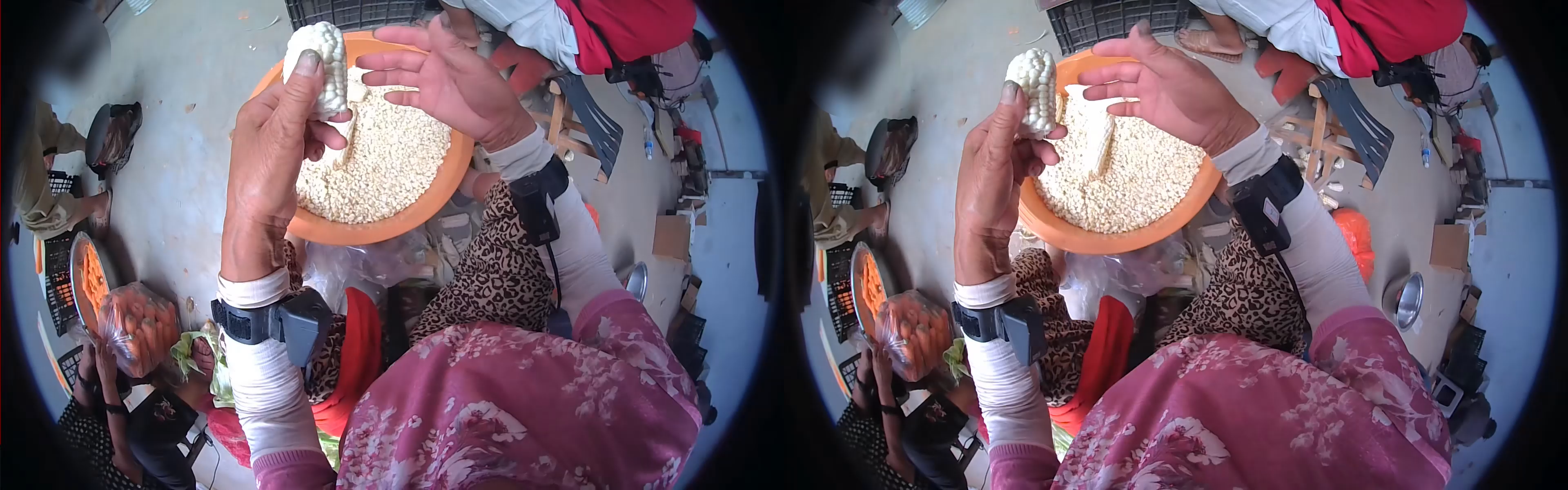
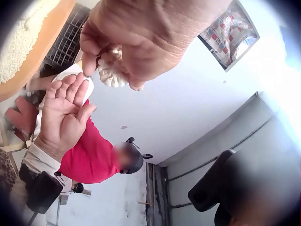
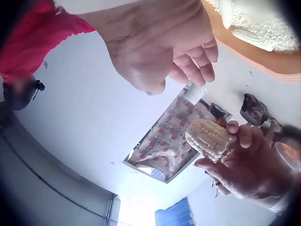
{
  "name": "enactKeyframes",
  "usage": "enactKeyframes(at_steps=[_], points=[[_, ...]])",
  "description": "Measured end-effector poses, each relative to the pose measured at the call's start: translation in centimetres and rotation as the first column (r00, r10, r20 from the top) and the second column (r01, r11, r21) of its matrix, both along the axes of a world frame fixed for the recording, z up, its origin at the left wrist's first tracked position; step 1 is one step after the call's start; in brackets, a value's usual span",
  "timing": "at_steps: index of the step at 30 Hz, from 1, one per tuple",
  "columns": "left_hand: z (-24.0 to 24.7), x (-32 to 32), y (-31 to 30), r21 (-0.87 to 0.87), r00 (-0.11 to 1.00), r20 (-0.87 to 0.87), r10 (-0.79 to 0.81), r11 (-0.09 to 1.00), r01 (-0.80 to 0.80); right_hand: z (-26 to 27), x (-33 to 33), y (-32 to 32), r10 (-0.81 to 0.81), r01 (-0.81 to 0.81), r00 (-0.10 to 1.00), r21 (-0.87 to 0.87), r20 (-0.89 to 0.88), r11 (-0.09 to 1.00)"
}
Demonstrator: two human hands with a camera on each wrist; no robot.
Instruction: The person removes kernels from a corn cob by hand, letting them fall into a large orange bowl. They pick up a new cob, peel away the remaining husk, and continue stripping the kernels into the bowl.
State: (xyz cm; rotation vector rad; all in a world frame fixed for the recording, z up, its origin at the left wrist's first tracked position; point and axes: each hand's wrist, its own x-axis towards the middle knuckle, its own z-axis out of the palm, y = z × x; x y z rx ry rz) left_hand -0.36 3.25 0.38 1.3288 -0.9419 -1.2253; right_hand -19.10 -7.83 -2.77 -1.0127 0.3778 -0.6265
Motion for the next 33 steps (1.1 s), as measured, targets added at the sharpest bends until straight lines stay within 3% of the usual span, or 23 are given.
enactKeyframes(at_steps=[3, 7, 11, 17, 19, 24, 29, 33], points=[[-0.7, -0.5, -0.1, 0.024, 1.000, -0.004, 0.010, 1.000, -0.010, 0.2, 1.5, 1.3, 0.034, -0.032, 0.997, -0.039, 0.068, 0.999], [-1.4, -1.4, -0.4, 0.019, 0.999, 0.047, -0.010, 1.000, 0.009, -0.6, 1.9, 1.1, 0.057, -0.054, 0.998, -0.079, 0.028, 0.995], [-0.9, -2.2, -0.8, 0.000, 0.998, 0.049, -0.045, 0.999, 0.045, -0.6, 1.8, 0.7, -0.036, 0.037, 0.999, -0.054, 0.027, 0.998], [-1.3, -2.4, -1.2, -0.001, 0.990, -0.100, -0.100, 0.995, 0.100, 0.6, 1.0, 0.9, -0.096, 0.096, 0.995, -0.004, 0.015, 0.995], [-1.5, -2.4, -1.4, -0.012, 0.955, -0.281, -0.095, 0.995, 0.095, 0.8, 0.7, 0.8, -0.086, 0.086, 0.996, 0.004, 0.012, 0.996], [-2.0, -2.3, -2.0, -0.002, 0.881, -0.464, -0.095, 0.994, 0.107, 0.9, 0.8, 0.5, -0.098, 0.097, 0.994, 0.015, 0.052, 0.995], [-1.8, -2.7, -2.1, -0.008, 0.892, -0.438, -0.114, 0.992, 0.124, 0.9, 0.5, 0.2, -0.139, 0.139, 0.989, 0.003, 0.049, 0.990], [-1.7, -3.1, -2.0, -0.012, 0.945, -0.312, -0.099, 0.995, 0.100, 0.7, 0.3, 0.1, -0.141, 0.140, 0.987, 0.010, 0.074, 0.990]])
